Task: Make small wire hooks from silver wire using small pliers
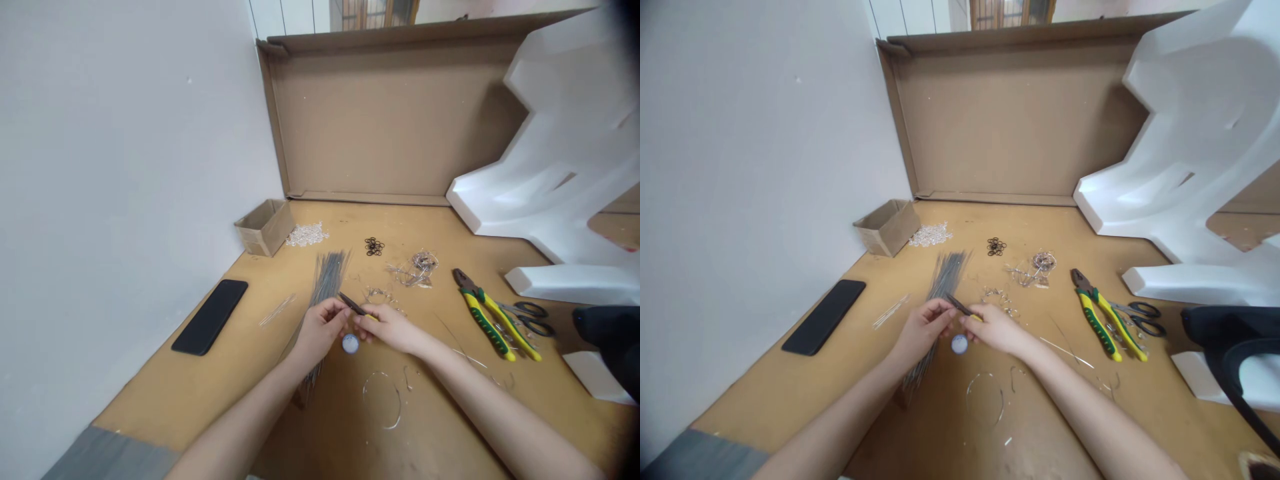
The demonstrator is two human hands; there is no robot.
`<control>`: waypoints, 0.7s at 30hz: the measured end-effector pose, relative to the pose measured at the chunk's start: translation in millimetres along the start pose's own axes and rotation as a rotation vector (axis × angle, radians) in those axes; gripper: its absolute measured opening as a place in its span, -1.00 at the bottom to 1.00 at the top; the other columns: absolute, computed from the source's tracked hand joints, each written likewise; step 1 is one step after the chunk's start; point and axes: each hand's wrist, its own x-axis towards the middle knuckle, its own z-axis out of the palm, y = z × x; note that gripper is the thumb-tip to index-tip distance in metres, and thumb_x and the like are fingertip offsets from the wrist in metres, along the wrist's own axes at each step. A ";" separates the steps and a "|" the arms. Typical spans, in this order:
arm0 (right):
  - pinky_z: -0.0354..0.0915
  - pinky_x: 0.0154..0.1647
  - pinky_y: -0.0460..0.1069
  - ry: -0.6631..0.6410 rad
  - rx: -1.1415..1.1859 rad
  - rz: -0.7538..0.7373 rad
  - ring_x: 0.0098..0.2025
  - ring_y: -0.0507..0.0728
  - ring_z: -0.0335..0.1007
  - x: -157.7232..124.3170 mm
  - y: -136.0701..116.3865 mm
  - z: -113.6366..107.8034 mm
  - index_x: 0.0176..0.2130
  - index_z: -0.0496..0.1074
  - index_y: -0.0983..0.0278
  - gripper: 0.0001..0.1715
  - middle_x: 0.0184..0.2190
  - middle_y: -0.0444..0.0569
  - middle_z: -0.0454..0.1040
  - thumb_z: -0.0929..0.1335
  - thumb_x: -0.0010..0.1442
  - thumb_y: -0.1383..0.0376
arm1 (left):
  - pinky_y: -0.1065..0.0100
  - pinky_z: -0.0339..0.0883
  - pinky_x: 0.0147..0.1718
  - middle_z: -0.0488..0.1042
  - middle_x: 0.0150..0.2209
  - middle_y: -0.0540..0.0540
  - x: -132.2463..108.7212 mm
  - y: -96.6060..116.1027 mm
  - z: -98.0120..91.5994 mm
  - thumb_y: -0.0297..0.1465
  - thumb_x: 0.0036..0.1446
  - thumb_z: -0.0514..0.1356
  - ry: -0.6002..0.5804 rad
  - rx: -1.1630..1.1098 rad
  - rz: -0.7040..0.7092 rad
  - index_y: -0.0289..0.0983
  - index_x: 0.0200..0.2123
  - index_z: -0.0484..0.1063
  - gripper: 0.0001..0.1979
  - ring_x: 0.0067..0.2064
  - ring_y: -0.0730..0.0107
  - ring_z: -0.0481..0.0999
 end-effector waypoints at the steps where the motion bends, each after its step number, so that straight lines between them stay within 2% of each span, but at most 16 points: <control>1: 0.25 -0.48 -0.10 0.010 -0.012 0.002 -0.57 -0.02 0.28 -0.1 0.9 0.8 -0.47 0.29 0.29 -0.68 -0.59 -0.15 0.35 0.22 0.15 0.11 | 0.50 0.15 -0.59 0.29 -0.64 0.08 0.1 -0.3 -0.2 -0.27 -0.03 0.19 0.001 0.004 0.002 -0.31 -0.52 0.32 -0.79 -0.60 0.57 0.27; 8: 0.19 -0.55 -0.12 0.015 -0.057 0.012 -0.61 -0.03 0.24 -1.8 1.3 1.8 -0.47 0.27 0.28 -0.65 -0.63 -0.18 0.31 0.19 0.17 0.09 | 0.48 0.16 -0.56 0.29 -0.62 0.08 -0.2 0.3 -1.5 -0.28 -0.01 0.17 -0.022 0.017 0.003 -0.31 -0.51 0.31 -0.80 -0.58 0.56 0.28; 13: 0.10 -0.55 -0.12 0.097 -0.274 -0.025 -0.61 -0.02 0.18 -2.7 -2.2 1.9 -0.48 0.32 0.29 -0.61 -0.67 -0.19 0.28 0.16 0.19 0.10 | 0.48 0.16 -0.55 0.29 -0.63 0.07 -0.9 2.0 -0.9 -0.27 -0.01 0.17 -0.022 0.023 0.008 -0.31 -0.51 0.32 -0.79 -0.59 0.56 0.27; 17: 0.08 -0.50 -0.12 0.150 -0.425 -0.056 -0.54 0.00 0.22 -2.8 -3.0 2.2 -0.45 0.37 0.29 -0.63 -0.59 -0.15 0.35 0.16 0.19 0.13 | 0.48 0.17 -0.55 0.28 -0.64 0.08 -0.8 0.7 -0.5 -0.28 -0.01 0.17 -0.024 0.031 0.009 -0.31 -0.51 0.31 -0.80 -0.59 0.56 0.27; 21: 0.06 -0.50 -0.12 0.221 -0.578 0.008 -0.53 0.02 0.25 -3.4 -4.1 6.4 -0.47 0.37 0.28 -0.72 -0.58 -0.11 0.38 0.19 0.14 0.24 | 0.48 0.18 -0.55 0.29 -0.64 0.08 -0.6 -2.3 -0.1 -0.28 -0.02 0.17 -0.015 0.023 -0.002 -0.31 -0.50 0.31 -0.80 -0.59 0.56 0.28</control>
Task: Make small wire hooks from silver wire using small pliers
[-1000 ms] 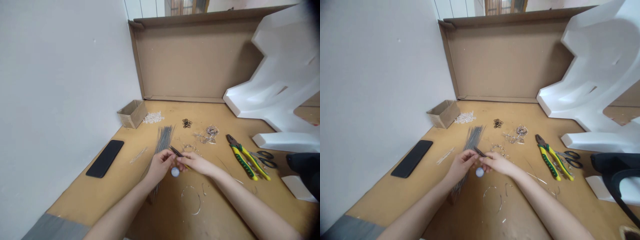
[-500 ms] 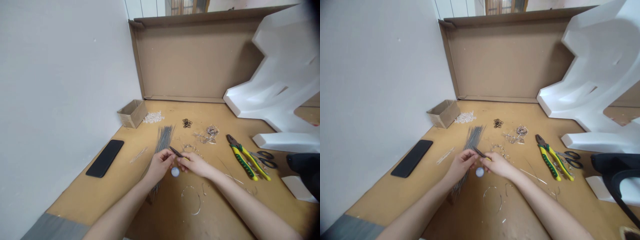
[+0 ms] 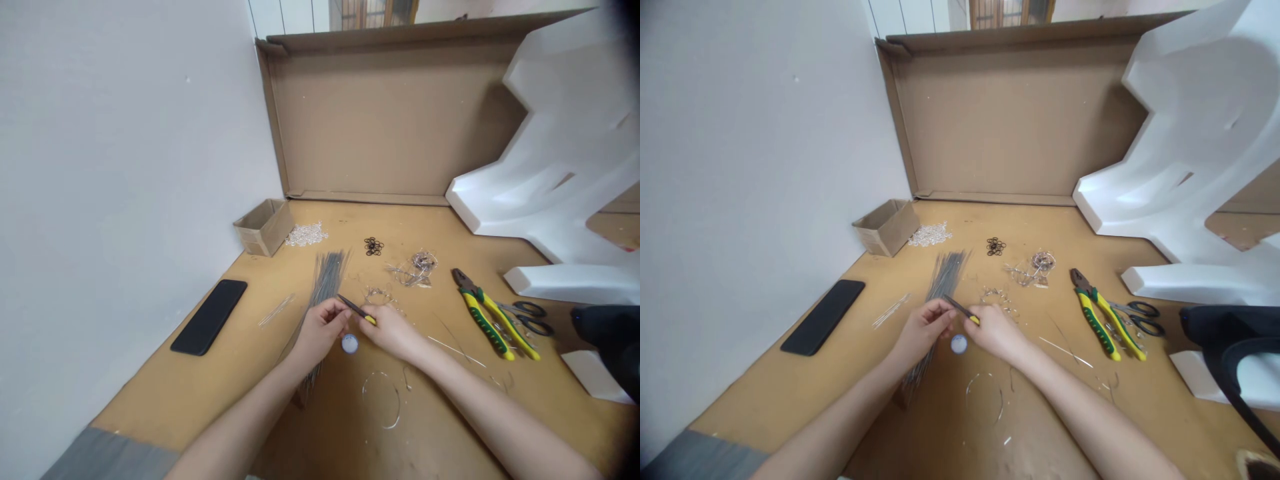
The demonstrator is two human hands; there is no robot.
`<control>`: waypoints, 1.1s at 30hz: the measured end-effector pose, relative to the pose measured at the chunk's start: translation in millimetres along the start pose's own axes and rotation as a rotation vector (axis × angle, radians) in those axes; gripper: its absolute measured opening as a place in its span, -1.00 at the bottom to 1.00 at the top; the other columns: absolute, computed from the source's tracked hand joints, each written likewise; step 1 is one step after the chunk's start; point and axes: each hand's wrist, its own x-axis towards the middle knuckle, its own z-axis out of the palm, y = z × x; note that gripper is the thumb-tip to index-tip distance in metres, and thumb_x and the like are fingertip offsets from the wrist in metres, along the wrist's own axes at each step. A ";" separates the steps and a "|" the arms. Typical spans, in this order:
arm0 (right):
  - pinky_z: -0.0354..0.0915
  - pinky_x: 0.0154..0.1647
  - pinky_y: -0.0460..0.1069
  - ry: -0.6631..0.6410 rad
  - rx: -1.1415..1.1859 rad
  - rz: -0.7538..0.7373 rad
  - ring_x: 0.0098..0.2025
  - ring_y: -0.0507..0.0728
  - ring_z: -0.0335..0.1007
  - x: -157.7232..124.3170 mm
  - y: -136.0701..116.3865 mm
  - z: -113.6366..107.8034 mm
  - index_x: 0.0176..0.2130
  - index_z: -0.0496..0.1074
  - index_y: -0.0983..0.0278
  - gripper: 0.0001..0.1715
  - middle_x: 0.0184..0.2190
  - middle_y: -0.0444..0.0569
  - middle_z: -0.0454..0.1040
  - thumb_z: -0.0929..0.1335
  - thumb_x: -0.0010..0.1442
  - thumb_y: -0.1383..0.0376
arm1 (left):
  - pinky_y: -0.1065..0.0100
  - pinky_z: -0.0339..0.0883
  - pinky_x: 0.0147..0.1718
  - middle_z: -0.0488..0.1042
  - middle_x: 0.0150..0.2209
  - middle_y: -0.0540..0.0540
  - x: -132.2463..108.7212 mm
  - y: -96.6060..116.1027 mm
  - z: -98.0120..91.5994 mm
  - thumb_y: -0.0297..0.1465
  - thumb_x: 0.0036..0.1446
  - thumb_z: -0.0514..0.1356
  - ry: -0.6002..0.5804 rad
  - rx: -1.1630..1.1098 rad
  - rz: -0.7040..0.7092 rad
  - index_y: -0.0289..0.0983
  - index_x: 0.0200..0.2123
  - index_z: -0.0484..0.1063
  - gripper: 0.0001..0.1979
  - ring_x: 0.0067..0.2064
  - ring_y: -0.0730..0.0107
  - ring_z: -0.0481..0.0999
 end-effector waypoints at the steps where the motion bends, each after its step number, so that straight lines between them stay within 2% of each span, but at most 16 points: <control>1: 0.04 -0.51 -0.12 0.016 -0.042 0.024 -0.54 0.03 0.24 -0.3 -1.2 1.1 -0.47 0.38 0.27 -0.74 -0.59 -0.10 0.38 0.19 0.13 0.26 | 0.48 0.18 -0.55 0.29 -0.64 0.08 0.1 -0.5 0.1 -0.28 -0.02 0.17 0.001 -0.001 0.000 -0.31 -0.50 0.30 -0.80 -0.59 0.56 0.28; 7: -0.01 -0.54 -0.12 0.076 -0.140 0.025 -0.56 0.03 0.22 1.0 -1.1 6.1 -0.45 0.37 0.25 -0.72 -0.59 -0.08 0.39 0.18 0.15 0.22 | 0.49 0.17 -0.56 0.28 -0.64 0.09 1.5 -2.1 0.6 -0.29 -0.01 0.16 0.013 0.005 0.021 -0.30 -0.50 0.30 -0.81 -0.60 0.56 0.28; 14: 0.03 -0.51 -0.13 0.044 0.012 -0.042 -0.52 0.01 0.22 4.1 9.0 6.3 -0.48 0.31 0.27 -0.72 -0.58 -0.14 0.34 0.17 0.16 0.22 | 0.47 0.23 -0.53 0.33 -0.59 0.07 1.4 -3.6 1.3 -0.30 0.00 0.17 0.064 0.082 0.025 -0.31 -0.46 0.32 -0.82 -0.56 0.53 0.34; 19: 0.07 -0.50 -0.13 0.021 0.083 -0.033 -0.52 0.01 0.21 4.5 9.4 4.1 -0.49 0.31 0.27 -0.72 -0.60 -0.17 0.31 0.19 0.16 0.19 | 0.46 0.25 -0.52 0.36 -0.59 0.05 0.7 -4.7 0.5 -0.30 0.03 0.14 0.074 0.127 0.040 -0.31 -0.48 0.32 -0.82 -0.56 0.52 0.37; 22: 0.12 -0.48 -0.12 -0.020 0.192 -0.024 -0.51 0.01 0.25 5.2 8.7 3.0 -0.47 0.31 0.27 -0.76 -0.58 -0.16 0.35 0.21 0.14 0.22 | 0.46 0.27 -0.51 0.37 -0.59 0.04 0.8 -5.3 0.1 -0.30 0.04 0.13 0.060 0.121 0.054 -0.31 -0.48 0.32 -0.82 -0.55 0.51 0.37; 26: 0.23 -0.42 -0.11 -0.151 0.490 -0.022 -0.47 0.02 0.33 7.2 8.3 3.7 -0.43 0.32 0.29 -0.79 -0.52 -0.12 0.41 0.21 0.14 0.24 | 0.45 0.27 -0.51 0.38 -0.59 0.03 0.8 -4.4 0.1 -0.30 0.04 0.13 0.063 0.105 0.052 -0.31 -0.48 0.31 -0.81 -0.54 0.50 0.37; 28: 0.25 -0.40 -0.10 -0.182 0.566 -0.025 -0.46 0.02 0.35 7.8 8.9 4.8 -0.42 0.32 0.30 -0.80 -0.51 -0.11 0.41 0.21 0.13 0.24 | 0.45 0.28 -0.51 0.38 -0.59 0.02 0.7 -4.0 0.2 -0.30 0.04 0.13 0.065 0.099 0.051 -0.31 -0.49 0.31 -0.82 -0.54 0.50 0.38; 33: 0.18 -0.48 -0.12 -0.122 0.416 -0.028 -0.52 0.01 0.31 6.6 10.7 6.4 -0.48 0.30 0.28 -0.79 -0.57 -0.15 0.38 0.20 0.13 0.27 | 0.46 0.26 -0.52 0.35 -0.61 0.04 0.8 -5.3 0.3 -0.31 0.04 0.13 0.073 0.126 0.066 -0.30 -0.50 0.29 -0.82 -0.55 0.51 0.36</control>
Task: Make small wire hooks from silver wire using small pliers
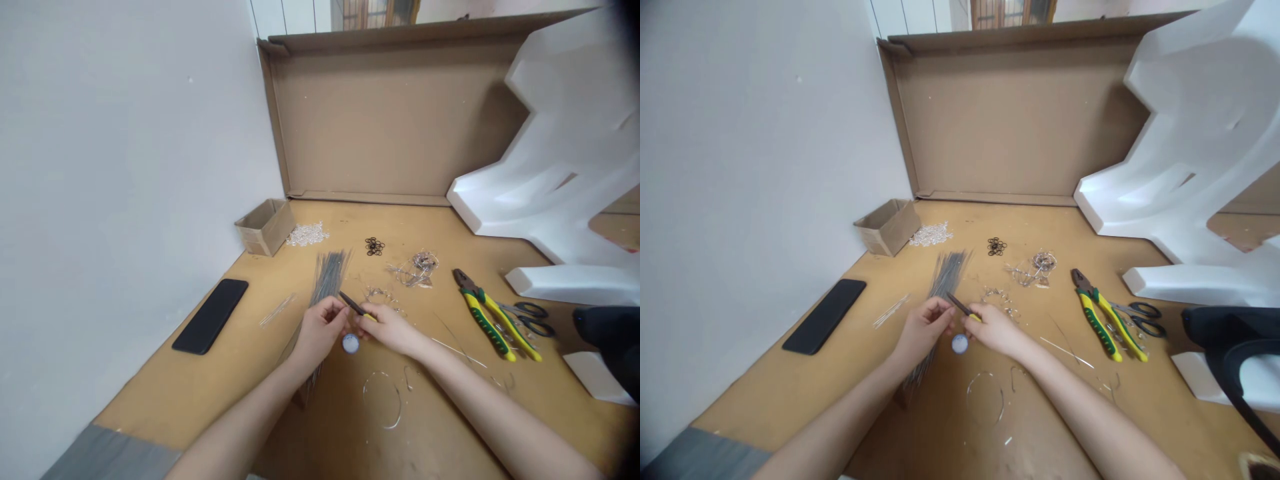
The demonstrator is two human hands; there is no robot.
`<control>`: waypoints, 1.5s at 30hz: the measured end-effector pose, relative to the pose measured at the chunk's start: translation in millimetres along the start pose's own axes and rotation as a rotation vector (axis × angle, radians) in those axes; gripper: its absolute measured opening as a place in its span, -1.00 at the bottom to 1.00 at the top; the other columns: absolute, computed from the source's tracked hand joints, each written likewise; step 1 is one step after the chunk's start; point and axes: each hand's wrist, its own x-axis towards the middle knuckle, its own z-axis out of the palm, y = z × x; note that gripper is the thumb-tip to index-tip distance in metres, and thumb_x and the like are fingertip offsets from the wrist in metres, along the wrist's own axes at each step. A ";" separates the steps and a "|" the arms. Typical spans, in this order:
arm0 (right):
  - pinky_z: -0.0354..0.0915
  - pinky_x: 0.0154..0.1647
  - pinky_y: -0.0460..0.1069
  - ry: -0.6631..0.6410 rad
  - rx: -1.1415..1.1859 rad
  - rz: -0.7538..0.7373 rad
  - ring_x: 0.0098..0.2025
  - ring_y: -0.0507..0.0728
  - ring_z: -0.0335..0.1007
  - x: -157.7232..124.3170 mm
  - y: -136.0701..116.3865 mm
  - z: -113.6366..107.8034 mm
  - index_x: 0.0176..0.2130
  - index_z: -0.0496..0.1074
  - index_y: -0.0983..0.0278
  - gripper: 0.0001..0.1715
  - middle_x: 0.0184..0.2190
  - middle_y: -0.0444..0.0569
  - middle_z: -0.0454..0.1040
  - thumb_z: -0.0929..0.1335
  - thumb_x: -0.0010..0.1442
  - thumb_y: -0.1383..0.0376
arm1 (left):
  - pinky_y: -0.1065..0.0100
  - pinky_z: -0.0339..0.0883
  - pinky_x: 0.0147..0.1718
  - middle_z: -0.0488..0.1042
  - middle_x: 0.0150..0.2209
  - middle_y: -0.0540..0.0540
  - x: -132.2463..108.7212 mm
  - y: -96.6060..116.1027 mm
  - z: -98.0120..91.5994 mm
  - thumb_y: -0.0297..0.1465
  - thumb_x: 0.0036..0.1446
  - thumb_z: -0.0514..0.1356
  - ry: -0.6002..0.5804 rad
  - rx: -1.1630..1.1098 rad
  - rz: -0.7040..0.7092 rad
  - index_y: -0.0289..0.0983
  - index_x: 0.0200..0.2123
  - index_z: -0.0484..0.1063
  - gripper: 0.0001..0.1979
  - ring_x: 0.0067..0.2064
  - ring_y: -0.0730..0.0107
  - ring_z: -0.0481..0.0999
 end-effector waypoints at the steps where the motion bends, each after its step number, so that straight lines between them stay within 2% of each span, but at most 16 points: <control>1: 0.15 -0.50 -0.13 0.014 -0.049 -0.002 -0.54 0.00 0.28 -0.4 -0.3 0.0 -0.50 0.29 0.28 -0.77 -0.60 -0.16 0.37 0.19 0.13 0.27 | 0.46 0.26 -0.52 0.35 -0.61 0.05 0.0 -0.2 0.0 -0.32 0.04 0.12 0.002 0.009 0.001 -0.30 -0.50 0.29 -0.83 -0.55 0.51 0.36; 5: 0.06 -0.55 -0.13 0.070 -0.216 -0.026 -0.58 -0.01 0.20 -1.4 -3.0 -0.3 -0.54 0.24 0.27 -0.72 -0.66 -0.19 0.29 0.18 0.15 0.25 | 0.46 0.26 -0.51 0.35 -0.61 0.04 0.0 0.8 -0.1 -0.34 0.04 0.12 0.005 0.009 -0.013 -0.29 -0.51 0.28 -0.84 -0.55 0.51 0.37; 11: 0.02 -0.53 -0.13 0.140 -0.417 -0.021 -0.54 0.01 0.20 -4.1 -7.5 -1.2 -0.52 0.30 0.26 -0.74 -0.62 -0.16 0.31 0.18 0.14 0.27 | 0.47 0.26 -0.53 0.36 -0.62 0.05 -0.3 3.5 -0.1 -0.34 0.02 0.13 -0.009 -0.028 -0.039 -0.30 -0.51 0.28 -0.84 -0.57 0.52 0.36; 17: 0.01 -0.51 -0.08 0.207 -0.660 0.062 -0.50 0.09 0.34 -8.1 -16.2 0.4 -0.41 0.41 0.22 -0.73 -0.55 -0.05 0.46 0.20 0.15 0.20 | 0.47 0.26 -0.53 0.36 -0.62 0.05 -1.9 4.3 1.5 -0.32 0.01 0.14 -0.023 -0.059 -0.053 -0.30 -0.49 0.31 -0.84 -0.57 0.52 0.36; 23: 0.05 -0.47 -0.05 0.259 -0.808 0.095 -0.43 0.17 0.41 -8.3 -17.6 5.7 -0.31 0.41 0.23 -0.74 -0.44 0.04 0.51 0.20 0.17 0.19 | 0.48 0.25 -0.56 0.34 -0.63 0.07 -0.3 1.7 2.9 -0.30 0.00 0.15 -0.033 -0.137 -0.096 -0.31 -0.44 0.32 -0.83 -0.60 0.55 0.32; 26: 0.04 -0.48 -0.08 0.246 -0.737 0.046 -0.43 0.13 0.39 -9.2 -16.9 5.0 -0.32 0.40 0.23 -0.72 -0.43 0.01 0.50 0.18 0.19 0.17 | 0.49 0.25 -0.55 0.33 -0.63 0.08 1.2 0.6 3.0 -0.29 -0.02 0.17 -0.039 -0.196 -0.111 -0.31 -0.46 0.31 -0.81 -0.59 0.56 0.32; 33: 0.03 -0.52 -0.13 0.126 -0.354 -0.006 -0.53 0.01 0.24 -6.5 -8.8 -2.2 -0.42 0.38 0.28 -0.66 -0.57 -0.12 0.38 0.18 0.20 0.15 | 0.48 0.24 -0.53 0.34 -0.60 0.06 1.4 1.4 2.8 -0.26 -0.02 0.18 -0.047 -0.208 -0.086 -0.31 -0.44 0.32 -0.79 -0.56 0.56 0.33; 42: 0.03 -0.57 -0.14 0.087 -0.237 -0.038 -0.58 -0.02 0.17 -7.1 -9.6 -5.2 -0.46 0.35 0.29 -0.62 -0.64 -0.18 0.30 0.16 0.20 0.13 | 0.49 0.22 -0.53 0.32 -0.62 0.07 0.3 4.8 0.8 -0.27 0.00 0.17 -0.065 -0.185 -0.049 -0.31 -0.47 0.31 -0.80 -0.56 0.57 0.29; 45: 0.05 -0.59 -0.14 0.061 -0.167 -0.002 -0.61 -0.03 0.17 -8.2 -11.5 -5.7 -0.48 0.33 0.29 -0.62 -0.67 -0.19 0.28 0.16 0.20 0.12 | 0.49 0.21 -0.53 0.31 -0.62 0.07 0.9 4.0 0.6 -0.27 0.01 0.17 -0.072 -0.166 -0.023 -0.30 -0.48 0.31 -0.79 -0.57 0.56 0.29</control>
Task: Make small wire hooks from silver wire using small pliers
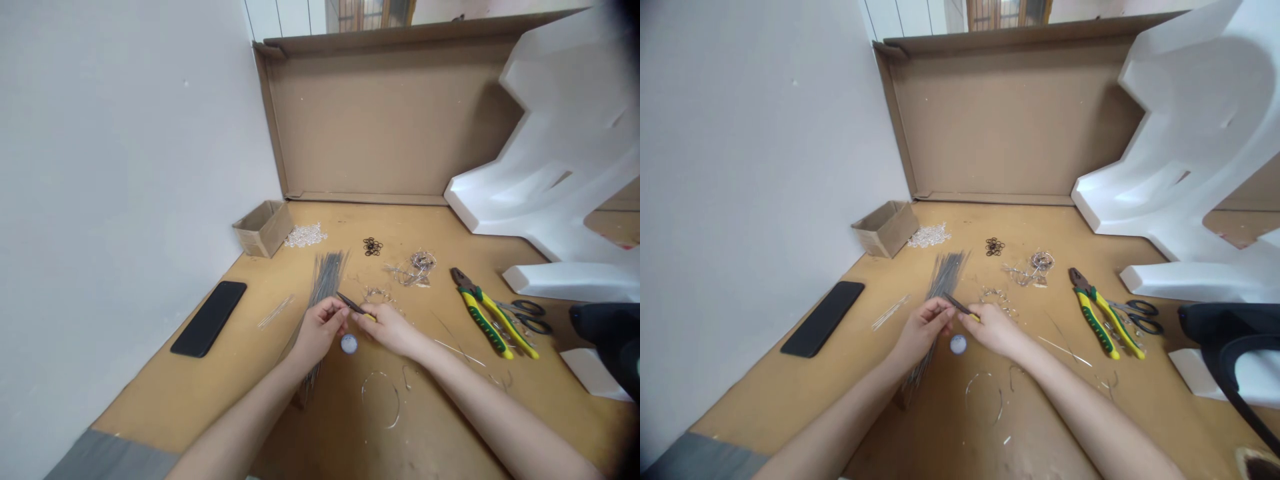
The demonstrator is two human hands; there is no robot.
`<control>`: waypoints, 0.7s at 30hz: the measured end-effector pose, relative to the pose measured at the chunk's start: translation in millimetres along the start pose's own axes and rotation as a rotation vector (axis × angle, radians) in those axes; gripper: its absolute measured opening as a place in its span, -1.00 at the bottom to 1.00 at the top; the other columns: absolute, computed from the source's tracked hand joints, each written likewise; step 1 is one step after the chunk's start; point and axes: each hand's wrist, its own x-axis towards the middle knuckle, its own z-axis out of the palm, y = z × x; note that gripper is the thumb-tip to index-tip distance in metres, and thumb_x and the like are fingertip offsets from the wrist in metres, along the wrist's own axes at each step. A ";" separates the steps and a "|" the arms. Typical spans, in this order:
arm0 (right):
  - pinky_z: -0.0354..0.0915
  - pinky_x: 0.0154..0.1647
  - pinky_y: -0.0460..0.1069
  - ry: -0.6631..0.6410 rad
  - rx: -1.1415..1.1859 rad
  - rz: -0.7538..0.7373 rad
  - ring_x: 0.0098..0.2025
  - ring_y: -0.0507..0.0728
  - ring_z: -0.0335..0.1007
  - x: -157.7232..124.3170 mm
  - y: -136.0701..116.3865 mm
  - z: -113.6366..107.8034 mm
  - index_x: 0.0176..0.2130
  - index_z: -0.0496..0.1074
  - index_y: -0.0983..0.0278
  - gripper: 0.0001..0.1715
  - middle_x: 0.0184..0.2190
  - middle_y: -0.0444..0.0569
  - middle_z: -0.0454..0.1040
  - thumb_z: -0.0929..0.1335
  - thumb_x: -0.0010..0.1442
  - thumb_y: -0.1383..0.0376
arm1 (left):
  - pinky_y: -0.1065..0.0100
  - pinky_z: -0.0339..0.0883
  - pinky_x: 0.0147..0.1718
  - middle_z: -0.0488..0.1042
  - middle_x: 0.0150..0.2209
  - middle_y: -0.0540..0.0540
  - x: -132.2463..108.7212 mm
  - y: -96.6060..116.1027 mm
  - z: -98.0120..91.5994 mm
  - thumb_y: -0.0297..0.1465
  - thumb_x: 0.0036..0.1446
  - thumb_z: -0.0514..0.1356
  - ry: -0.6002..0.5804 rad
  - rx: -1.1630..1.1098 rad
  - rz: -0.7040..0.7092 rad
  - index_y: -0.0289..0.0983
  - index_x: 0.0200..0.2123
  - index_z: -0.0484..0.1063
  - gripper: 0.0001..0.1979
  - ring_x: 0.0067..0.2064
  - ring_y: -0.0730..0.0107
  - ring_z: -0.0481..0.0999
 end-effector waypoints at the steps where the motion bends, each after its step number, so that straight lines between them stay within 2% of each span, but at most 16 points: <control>1: 0.06 -0.59 -0.14 -0.021 0.036 0.021 -0.62 -0.03 0.17 -0.2 -0.4 -0.4 -0.49 0.32 0.29 -0.61 -0.67 -0.19 0.28 0.16 0.20 0.12 | 0.49 0.21 -0.53 0.31 -0.62 0.07 0.3 -0.6 -0.3 -0.27 0.01 0.17 -0.005 0.005 0.006 -0.30 -0.48 0.31 -0.79 -0.57 0.56 0.29; 5: 0.13 -0.60 -0.15 -0.129 0.205 0.075 -0.66 -0.04 0.18 -0.1 -1.6 -2.7 -0.50 0.26 0.30 -0.60 -0.67 -0.19 0.26 0.15 0.19 0.08 | 0.47 0.23 -0.51 0.32 -0.60 0.06 1.2 -2.7 -1.6 -0.27 0.03 0.16 -0.035 0.012 0.019 -0.30 -0.47 0.31 -0.80 -0.55 0.55 0.30; 7: 0.13 -0.60 -0.14 -0.142 0.186 0.066 -0.65 -0.04 0.19 -0.1 -3.1 -3.3 -0.50 0.27 0.29 -0.59 -0.67 -0.19 0.25 0.14 0.20 0.08 | 0.47 0.23 -0.51 0.32 -0.60 0.06 1.2 -2.6 -1.9 -0.27 0.03 0.15 -0.047 0.009 0.015 -0.30 -0.47 0.30 -0.80 -0.54 0.55 0.30; 9: 0.11 -0.55 -0.13 -0.051 0.009 0.036 -0.59 0.00 0.24 -0.5 -5.3 -2.8 -0.47 0.31 0.28 -0.61 -0.63 -0.15 0.31 0.14 0.20 0.10 | 0.48 0.23 -0.51 0.32 -0.60 0.06 0.9 -1.7 -1.6 -0.27 0.03 0.15 -0.037 -0.003 0.005 -0.30 -0.47 0.29 -0.80 -0.55 0.56 0.30; 13: 0.07 -0.46 -0.08 0.208 -0.494 0.017 -0.43 0.11 0.36 -2.8 -9.9 1.1 -0.38 0.38 0.24 -0.71 -0.47 -0.01 0.46 0.19 0.18 0.15 | 0.50 0.21 -0.55 0.31 -0.62 0.08 0.1 -0.3 -0.2 -0.27 0.02 0.16 0.018 -0.022 -0.018 -0.30 -0.48 0.28 -0.79 -0.58 0.56 0.30; 16: 0.05 -0.46 -0.07 0.248 -0.687 0.002 -0.41 0.14 0.37 -4.3 -11.2 4.0 -0.33 0.37 0.26 -0.74 -0.41 0.05 0.47 0.19 0.16 0.17 | 0.49 0.22 -0.55 0.33 -0.63 0.07 -0.7 0.0 1.0 -0.28 0.00 0.16 0.031 -0.030 -0.032 -0.30 -0.49 0.28 -0.80 -0.58 0.56 0.31; 21: 0.06 -0.38 -0.05 0.313 -0.839 -0.063 -0.32 0.17 0.32 -4.8 -10.8 6.1 -0.35 0.37 0.30 -0.82 -0.38 0.10 0.44 0.22 0.11 0.27 | 0.48 0.23 -0.56 0.37 -0.62 0.07 -2.6 1.7 2.6 -0.28 0.00 0.16 0.025 -0.084 -0.078 -0.30 -0.46 0.28 -0.81 -0.59 0.54 0.34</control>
